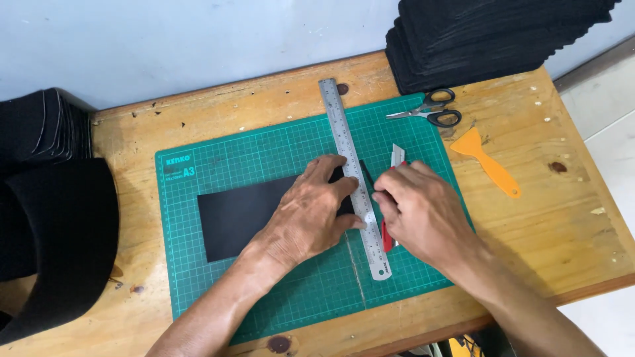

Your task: Measuring and cutting a piece of black material using a ruler, utility knife, and scissors

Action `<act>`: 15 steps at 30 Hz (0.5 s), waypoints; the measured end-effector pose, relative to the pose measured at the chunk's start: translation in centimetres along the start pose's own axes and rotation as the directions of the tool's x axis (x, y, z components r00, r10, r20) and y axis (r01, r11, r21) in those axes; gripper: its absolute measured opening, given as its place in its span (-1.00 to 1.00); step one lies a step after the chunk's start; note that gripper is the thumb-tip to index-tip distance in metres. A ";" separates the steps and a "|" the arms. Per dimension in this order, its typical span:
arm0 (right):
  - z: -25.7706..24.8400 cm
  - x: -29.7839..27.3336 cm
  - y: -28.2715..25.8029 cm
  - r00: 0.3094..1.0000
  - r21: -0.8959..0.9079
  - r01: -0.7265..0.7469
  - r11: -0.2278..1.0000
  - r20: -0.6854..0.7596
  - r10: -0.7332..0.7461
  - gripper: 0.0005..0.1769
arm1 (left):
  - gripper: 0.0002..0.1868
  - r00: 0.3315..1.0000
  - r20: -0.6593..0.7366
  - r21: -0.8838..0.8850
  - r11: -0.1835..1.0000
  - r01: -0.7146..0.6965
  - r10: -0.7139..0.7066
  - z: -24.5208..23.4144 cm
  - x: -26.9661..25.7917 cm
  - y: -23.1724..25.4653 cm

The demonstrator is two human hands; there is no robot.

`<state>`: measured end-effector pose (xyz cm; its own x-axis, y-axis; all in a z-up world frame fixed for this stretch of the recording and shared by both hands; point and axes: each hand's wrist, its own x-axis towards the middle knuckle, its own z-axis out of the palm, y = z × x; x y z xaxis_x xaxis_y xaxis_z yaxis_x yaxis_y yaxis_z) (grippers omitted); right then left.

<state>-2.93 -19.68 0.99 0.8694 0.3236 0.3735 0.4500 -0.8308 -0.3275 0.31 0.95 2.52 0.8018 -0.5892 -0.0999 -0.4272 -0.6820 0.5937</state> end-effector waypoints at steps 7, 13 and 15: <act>2.4 1.4 -0.5 0.982 -0.212 -0.117 0.970 0.118 0.144 -0.87 | -0.46 1.000 0.009 -0.020 1.000 0.013 -0.013 -0.2 0.0 0.1; 2.1 3.1 0.9 0.972 0.010 -0.093 0.996 -0.217 0.093 -0.76 | -0.46 1.000 0.017 -0.008 1.000 0.023 -0.022 -0.1 0.3 0.1; 0.3 3.0 1.4 0.905 0.200 -0.062 0.978 -0.403 0.140 -0.72 | -0.47 1.000 0.004 -0.016 0.999 0.029 -0.029 0.1 0.2 0.0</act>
<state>0.33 -19.70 1.37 0.7671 -0.0058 0.6416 0.4269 -0.7419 -0.5171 0.44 0.79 2.42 0.8120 -0.5712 -0.1201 -0.3974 -0.6917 0.6031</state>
